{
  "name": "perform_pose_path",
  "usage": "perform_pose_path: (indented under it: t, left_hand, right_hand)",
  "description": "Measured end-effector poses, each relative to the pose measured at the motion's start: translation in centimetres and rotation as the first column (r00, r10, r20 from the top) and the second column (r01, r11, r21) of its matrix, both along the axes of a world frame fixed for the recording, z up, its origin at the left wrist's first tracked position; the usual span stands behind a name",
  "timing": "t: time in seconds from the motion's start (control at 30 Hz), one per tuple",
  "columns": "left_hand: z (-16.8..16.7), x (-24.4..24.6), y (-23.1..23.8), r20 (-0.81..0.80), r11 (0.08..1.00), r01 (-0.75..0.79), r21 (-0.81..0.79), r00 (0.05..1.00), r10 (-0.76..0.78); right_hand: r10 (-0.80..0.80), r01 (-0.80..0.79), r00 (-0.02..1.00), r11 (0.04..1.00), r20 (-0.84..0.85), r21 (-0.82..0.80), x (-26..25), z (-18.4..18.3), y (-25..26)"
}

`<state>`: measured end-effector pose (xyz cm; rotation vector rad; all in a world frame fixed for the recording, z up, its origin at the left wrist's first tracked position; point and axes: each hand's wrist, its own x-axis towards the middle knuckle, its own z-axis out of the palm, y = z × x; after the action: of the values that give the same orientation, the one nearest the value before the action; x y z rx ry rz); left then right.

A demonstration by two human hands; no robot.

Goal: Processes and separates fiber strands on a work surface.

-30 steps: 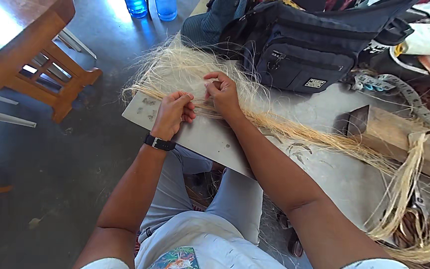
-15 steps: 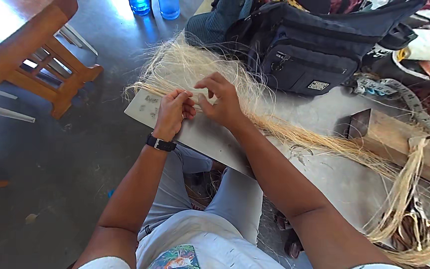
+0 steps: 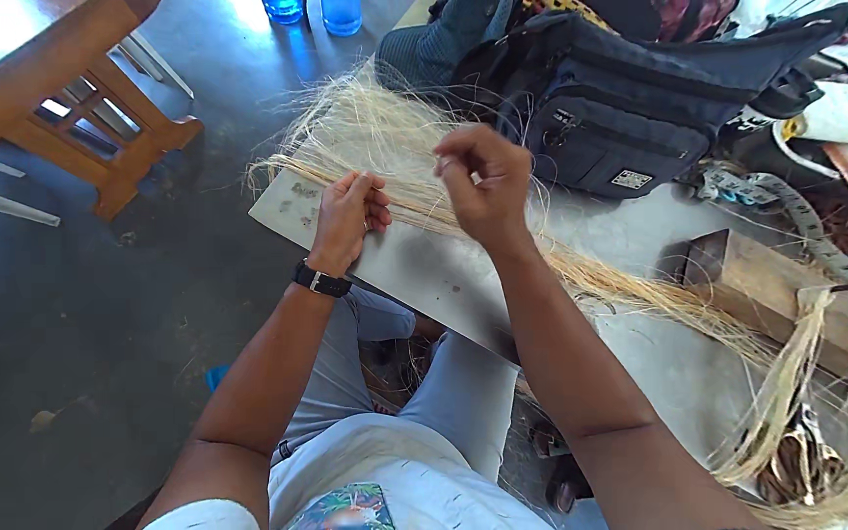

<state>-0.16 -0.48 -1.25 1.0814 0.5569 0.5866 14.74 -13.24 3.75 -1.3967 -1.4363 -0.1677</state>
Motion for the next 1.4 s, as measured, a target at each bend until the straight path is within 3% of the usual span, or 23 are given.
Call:
perform_pose_path:
  t: [0.07, 0.13, 0.4, 0.57, 1.0, 1.4]
  left_hand:
    - [-0.2, 0.0, -0.1, 0.025, 1.0, -0.022, 0.013, 0.999, 0.022]
    - [-0.5, -0.1, -0.2, 0.06, 0.998, -0.05, 0.032, 0.997, 0.048]
    - [-0.2, -0.1, -0.5, 0.044, 0.995, -0.095, 0.014, 0.995, 0.094]
    - [0.1, 0.0, -0.3, -0.009, 0.997, -0.069, -0.039, 0.998, 0.069]
    - [0.1, 0.0, -0.5, -0.006, 0.996, -0.089, -0.033, 0.996, 0.089]
    - [0.4, -0.2, -0.2, -0.049, 0.998, 0.04, 0.044, 0.998, -0.038]
  right_hand:
    - [0.083, -0.074, 0.996, 0.974, 0.037, -0.212, -1.2, -0.6, 0.6]
    - [0.062, -0.025, 0.994, 0.936, 0.094, -0.352, -1.8, -1.9, 1.3]
    - [-0.128, 0.209, 0.976, 0.788, 0.179, -0.579, -1.2, -3.9, 2.0]
    - [-0.172, 0.235, 0.972, 0.725, 0.16, -0.648, -0.4, -4.1, 2.0]
    - [-0.279, 0.169, 0.949, 0.841, -0.146, -0.514, 0.4, -3.3, 1.7]
    - [-0.154, 0.052, 0.972, 0.876, -0.176, -0.479, -0.2, -3.3, 1.8]
